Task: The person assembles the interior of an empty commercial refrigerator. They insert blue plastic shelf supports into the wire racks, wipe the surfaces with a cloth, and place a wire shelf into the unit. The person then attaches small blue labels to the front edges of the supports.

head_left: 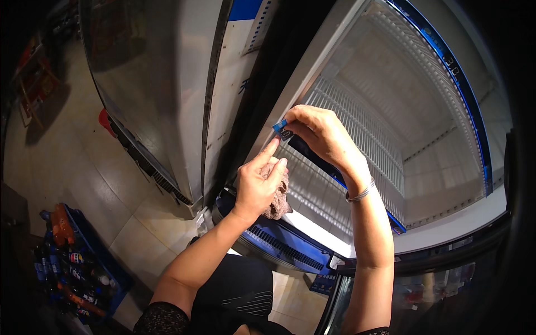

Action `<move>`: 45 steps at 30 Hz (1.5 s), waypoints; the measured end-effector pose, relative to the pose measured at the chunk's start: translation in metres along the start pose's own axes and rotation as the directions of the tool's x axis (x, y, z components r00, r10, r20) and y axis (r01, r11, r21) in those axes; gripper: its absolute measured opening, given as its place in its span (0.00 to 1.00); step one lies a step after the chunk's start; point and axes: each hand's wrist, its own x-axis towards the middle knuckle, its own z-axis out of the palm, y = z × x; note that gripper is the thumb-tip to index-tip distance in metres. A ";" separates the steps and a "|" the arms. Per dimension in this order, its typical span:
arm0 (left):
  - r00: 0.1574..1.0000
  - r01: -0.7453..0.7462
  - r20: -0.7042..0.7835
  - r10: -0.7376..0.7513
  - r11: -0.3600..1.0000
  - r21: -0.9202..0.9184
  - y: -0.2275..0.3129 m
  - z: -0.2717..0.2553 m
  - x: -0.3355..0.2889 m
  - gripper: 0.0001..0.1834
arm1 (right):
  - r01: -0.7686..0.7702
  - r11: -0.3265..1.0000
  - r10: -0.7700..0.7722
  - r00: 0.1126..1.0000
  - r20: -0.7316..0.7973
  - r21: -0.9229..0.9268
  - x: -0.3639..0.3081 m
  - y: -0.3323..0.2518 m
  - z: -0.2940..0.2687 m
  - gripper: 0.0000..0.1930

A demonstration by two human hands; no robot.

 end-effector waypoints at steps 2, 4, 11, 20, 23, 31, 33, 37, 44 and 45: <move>1.000 0.003 0.001 -0.003 1.000 0.001 0.004 0.001 0.000 0.25 | -0.024 1.000 0.023 1.000 0.006 0.015 -0.001 0.001 0.001 0.06; 1.000 0.013 0.001 -0.014 1.000 0.010 0.006 0.001 -0.001 0.25 | -0.055 0.998 0.054 0.998 0.014 0.045 -0.002 0.000 0.002 0.06; 0.998 -0.046 -0.033 0.046 0.999 0.029 0.000 0.000 0.000 0.24 | -0.032 0.999 0.032 0.999 0.001 0.029 -0.001 -0.001 0.001 0.06; 1.000 0.010 0.009 -0.010 1.000 0.004 0.003 -0.001 -0.002 0.25 | -0.060 0.995 0.060 0.998 -0.005 0.078 -0.002 0.001 0.003 0.06; 1.000 -0.008 -0.003 0.008 1.000 -0.013 0.008 -0.002 -0.001 0.25 | -0.001 0.999 0.003 0.999 -0.033 0.053 -0.002 -0.001 0.003 0.06; 1.000 0.001 0.008 -0.001 1.000 0.000 0.004 0.000 -0.002 0.25 | -0.033 0.999 0.033 0.999 -0.002 0.041 -0.002 0.001 0.003 0.06; 1.000 0.005 0.010 -0.005 1.000 -0.012 0.003 0.000 -0.003 0.25 | -0.030 0.999 0.029 1.000 0.009 0.035 -0.002 0.000 0.002 0.06; 0.999 0.031 0.008 -0.031 0.999 -0.015 0.003 0.002 -0.003 0.25 | -0.049 0.998 0.048 0.999 0.024 0.026 -0.002 -0.003 0.001 0.06; 0.999 0.036 -0.018 -0.037 0.998 -0.054 -0.005 0.004 -0.001 0.25 | 0.009 0.999 -0.007 0.999 0.036 -0.050 0.000 -0.003 -0.001 0.06; 0.999 0.050 -0.007 -0.050 0.997 -0.058 -0.004 0.003 0.000 0.26 | 0.014 0.998 -0.012 0.999 0.040 -0.056 0.000 -0.001 0.000 0.06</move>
